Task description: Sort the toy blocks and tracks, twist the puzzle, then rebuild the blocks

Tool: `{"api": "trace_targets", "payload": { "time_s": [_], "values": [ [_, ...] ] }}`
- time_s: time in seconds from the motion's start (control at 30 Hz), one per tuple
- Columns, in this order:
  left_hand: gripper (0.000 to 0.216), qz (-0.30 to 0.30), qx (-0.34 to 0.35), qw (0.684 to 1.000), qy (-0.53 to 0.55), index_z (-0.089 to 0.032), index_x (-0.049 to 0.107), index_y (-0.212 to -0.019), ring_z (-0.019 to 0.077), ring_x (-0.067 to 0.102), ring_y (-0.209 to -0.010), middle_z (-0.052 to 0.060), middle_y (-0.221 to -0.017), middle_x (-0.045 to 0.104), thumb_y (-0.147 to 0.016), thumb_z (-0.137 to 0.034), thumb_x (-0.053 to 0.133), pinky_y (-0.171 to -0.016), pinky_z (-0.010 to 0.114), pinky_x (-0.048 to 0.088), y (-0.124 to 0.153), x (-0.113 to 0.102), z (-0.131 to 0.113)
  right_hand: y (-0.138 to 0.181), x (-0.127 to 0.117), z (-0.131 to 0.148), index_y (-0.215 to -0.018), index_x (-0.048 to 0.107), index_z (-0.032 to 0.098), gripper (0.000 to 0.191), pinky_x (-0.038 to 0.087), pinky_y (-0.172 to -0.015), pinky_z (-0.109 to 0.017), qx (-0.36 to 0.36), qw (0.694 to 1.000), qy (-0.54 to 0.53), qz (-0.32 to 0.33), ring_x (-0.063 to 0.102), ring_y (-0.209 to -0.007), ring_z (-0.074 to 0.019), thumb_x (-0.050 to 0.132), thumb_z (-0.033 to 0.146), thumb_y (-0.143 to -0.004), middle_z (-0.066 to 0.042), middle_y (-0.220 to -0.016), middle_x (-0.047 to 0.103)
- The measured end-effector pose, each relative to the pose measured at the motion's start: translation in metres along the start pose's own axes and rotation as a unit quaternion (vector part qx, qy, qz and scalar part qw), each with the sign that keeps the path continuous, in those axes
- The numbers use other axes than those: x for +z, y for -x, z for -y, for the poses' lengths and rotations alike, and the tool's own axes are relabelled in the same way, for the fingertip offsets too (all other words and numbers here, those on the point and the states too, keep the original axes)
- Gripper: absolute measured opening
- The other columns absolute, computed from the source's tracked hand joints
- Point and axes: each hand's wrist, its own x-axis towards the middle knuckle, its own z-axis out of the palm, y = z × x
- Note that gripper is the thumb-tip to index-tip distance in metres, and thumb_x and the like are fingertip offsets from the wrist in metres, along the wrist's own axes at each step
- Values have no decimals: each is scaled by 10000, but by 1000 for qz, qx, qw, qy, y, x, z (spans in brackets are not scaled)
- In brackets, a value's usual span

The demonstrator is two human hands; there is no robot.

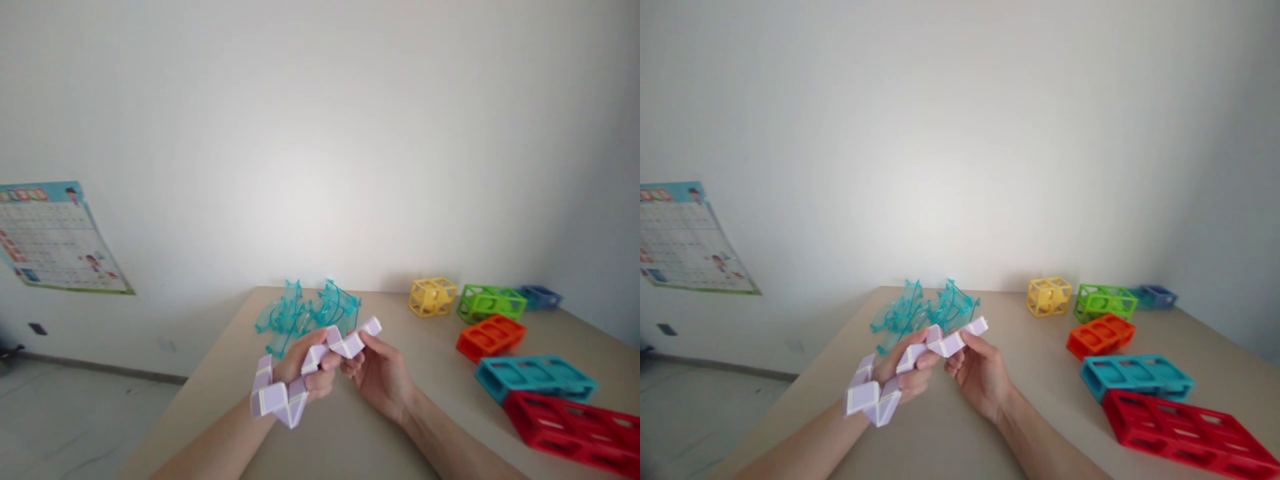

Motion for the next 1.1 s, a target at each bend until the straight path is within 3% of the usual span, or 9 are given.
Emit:
{"api": "trace_targets", "payload": {
  "time_s": [0.13, 0.27, 0.57, 0.73, 0.87, 0.93, 1.1],
  "values": [
    [488, -4, -5, 997, 71, -135, 504, -614, 16, 190, -257, -67, -420, 318, -944, -454, 339, -278, 162, 138, 2, 2, -1, 2, 0, 1, -836, 644, 208, 264, 362, -565, -253, -18, 998, -12, 62, 369, -522, -98, 785, 257, -618, 57, -563, 420],
    [513, -15, 11, 996, 82, -135, 514, -621, 24, 170, -274, -67, -418, 294, -953, -462, 301, -301, 163, 153, 0, 0, 4, 0, 1, -3, -844, 645, 197, 270, 357, -552, -242, -44, 997, 14, 67, 356, -522, -94, 800, 297, -646, 56, -560, 406],
    [476, -32, 86, 995, 40, -136, 512, -671, 45, 316, -273, -59, -389, 360, -907, -532, 393, -310, 187, 192, -11, -12, 15, -3, 11, -10, -594, 591, 151, 293, 415, -564, -209, -93, 995, 13, -41, 434, -534, -85, 800, 341, -674, 31, -544, 498],
    [246, -148, 184, 971, -43, -211, 461, -888, 60, 407, -270, -53, -581, 565, -877, -452, 512, -290, 165, 287, -21, -14, 22, -7, 9, -16, -507, 511, 166, 383, 357, -436, -198, -101, 985, 20, -139, 395, -419, -73, 763, 383, -697, 47, -437, 470],
    [265, -223, 204, 940, -161, -245, 408, -968, 80, 452, -282, -60, -600, 580, -872, -465, 517, -291, 165, 319, -21, -3, 23, -9, 4, -16, -489, 476, 170, 414, 302, -387, -196, -126, 971, 77, -189, 368, -366, -63, 747, 396, -705, 55, -391, 446],
    [274, -232, 202, 935, -179, -245, 399, -976, 78, 452, -287, -63, -603, 576, -875, -476, 505, -292, 167, 319, -19, 1, 23, -7, 2, -15, -500, 471, 167, 418, 282, -380, -193, -120, 972, 88, -180, 363, -361, -56, 739, 409, -712, 57, -404, 448],
    [251, -217, 199, 931, -215, -233, 409, -943, 79, 461, -303, -56, -581, 563, -894, -471, 468, -299, 162, 290, -16, -1, 22, -3, 0, -18, -584, 524, 152, 380, 184, -359, -190, -38, 990, 119, -69, 327, -345, -45, 699, 448, -746, 54, -432, 459]
  ]
}}
